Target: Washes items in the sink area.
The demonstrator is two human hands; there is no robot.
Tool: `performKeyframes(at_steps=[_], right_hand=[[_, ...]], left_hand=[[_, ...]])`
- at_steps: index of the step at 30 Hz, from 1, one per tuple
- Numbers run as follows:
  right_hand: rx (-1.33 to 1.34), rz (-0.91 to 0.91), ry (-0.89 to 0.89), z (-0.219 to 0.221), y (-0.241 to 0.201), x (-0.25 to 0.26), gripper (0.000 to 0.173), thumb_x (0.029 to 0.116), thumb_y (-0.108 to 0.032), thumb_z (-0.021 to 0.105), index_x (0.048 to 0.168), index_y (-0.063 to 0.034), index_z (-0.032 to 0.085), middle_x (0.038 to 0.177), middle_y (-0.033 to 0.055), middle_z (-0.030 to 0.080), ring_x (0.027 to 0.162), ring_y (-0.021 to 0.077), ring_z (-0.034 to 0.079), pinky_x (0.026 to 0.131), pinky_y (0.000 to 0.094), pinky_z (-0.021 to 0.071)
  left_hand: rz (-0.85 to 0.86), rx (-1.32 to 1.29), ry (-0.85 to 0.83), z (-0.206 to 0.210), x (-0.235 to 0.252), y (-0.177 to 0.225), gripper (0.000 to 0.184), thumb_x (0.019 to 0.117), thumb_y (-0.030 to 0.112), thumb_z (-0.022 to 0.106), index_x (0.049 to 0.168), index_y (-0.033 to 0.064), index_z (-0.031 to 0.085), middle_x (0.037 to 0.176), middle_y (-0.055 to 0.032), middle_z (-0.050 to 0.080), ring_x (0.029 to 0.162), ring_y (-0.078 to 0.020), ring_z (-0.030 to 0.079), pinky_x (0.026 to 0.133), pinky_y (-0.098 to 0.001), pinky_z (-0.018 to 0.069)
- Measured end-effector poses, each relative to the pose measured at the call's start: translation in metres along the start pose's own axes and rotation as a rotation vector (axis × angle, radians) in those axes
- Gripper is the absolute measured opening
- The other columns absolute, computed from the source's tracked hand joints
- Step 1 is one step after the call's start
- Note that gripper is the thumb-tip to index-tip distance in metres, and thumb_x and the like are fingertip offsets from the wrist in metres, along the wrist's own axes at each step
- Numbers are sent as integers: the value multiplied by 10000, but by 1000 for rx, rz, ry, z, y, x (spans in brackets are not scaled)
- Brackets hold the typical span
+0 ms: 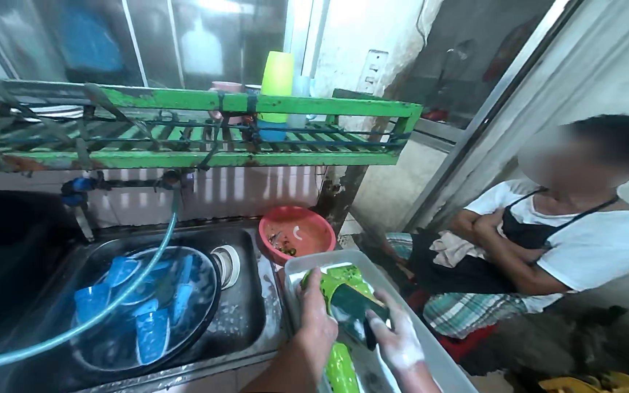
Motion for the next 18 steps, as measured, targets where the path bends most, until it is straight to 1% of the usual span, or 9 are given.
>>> performKeyframes(at_steps=[1,2,4,6,7,8,11,16,18], right_hand=[[-237,-198,11,0,-11,2,579,851,-18,540,1406,141,508,1430,326,531,1315,441,542,1109,543,435],[-380,-352,16,3,-20,-1,522,825,8,557,1332,128,590,1398,360,546,1287,529,545,1087,624,434],[-528,-529,-23,11,-31,-13,377,844,-63,609,1192,24,728,1344,297,626,1254,533,578,1054,659,451],[-656,-466,-189,19,-28,-22,507,938,-330,668,1344,-25,665,1506,245,523,1420,510,435,1163,702,292],[-709,-424,-257,22,-25,-22,610,938,-396,688,1422,-36,603,1562,234,463,1464,489,385,1189,723,207],[-746,-400,-293,22,-22,-21,654,922,-382,715,1463,-46,567,1578,232,441,1465,476,392,1193,725,187],[-768,-469,-259,15,-29,-19,570,845,-200,733,1390,-59,646,1457,232,577,1295,489,566,1078,670,411],[-722,-387,-200,13,-50,-20,404,888,-155,666,1266,-21,724,1337,220,664,1285,474,575,1085,628,432],[-632,-423,-120,12,-52,-26,318,903,-162,662,1141,29,748,1202,249,703,1188,454,642,1016,601,506]], left_hand=[[0,10,-3,0,-1,-3,669,1038,344,606,1574,89,296,1558,-197,407,1419,-350,422,1118,-574,409],[-1,12,-6,0,-2,-3,676,1040,341,604,1578,86,284,1561,-200,400,1423,-349,418,1123,-568,407],[-8,1,2,2,-3,0,630,1043,343,595,1551,76,335,1519,-201,453,1382,-344,466,1097,-558,434],[-15,-5,-4,4,-4,3,622,1047,347,587,1545,74,333,1502,-205,466,1364,-346,480,1083,-556,444],[-17,2,-4,4,-5,4,631,1045,347,594,1547,69,330,1507,-209,461,1368,-350,475,1086,-558,441],[-16,13,1,4,-7,4,642,1040,342,605,1547,65,326,1508,-214,457,1369,-354,474,1085,-558,442],[13,81,-19,5,-10,0,723,1024,338,637,1582,88,252,1552,-217,403,1405,-358,436,1105,-565,423],[99,149,-61,14,-19,-3,632,1014,324,658,1518,93,354,1432,-241,509,1275,-352,548,1014,-538,493],[112,185,-98,16,-24,-6,645,1011,333,660,1524,97,347,1479,-242,464,1325,-354,505,1047,-547,466]])
Point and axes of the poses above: each hand's wrist, its own x-axis towards the middle knuckle, its own z-axis out of the palm, y = z × x, the point moved 8 cm from there along x, towards the middle knuckle
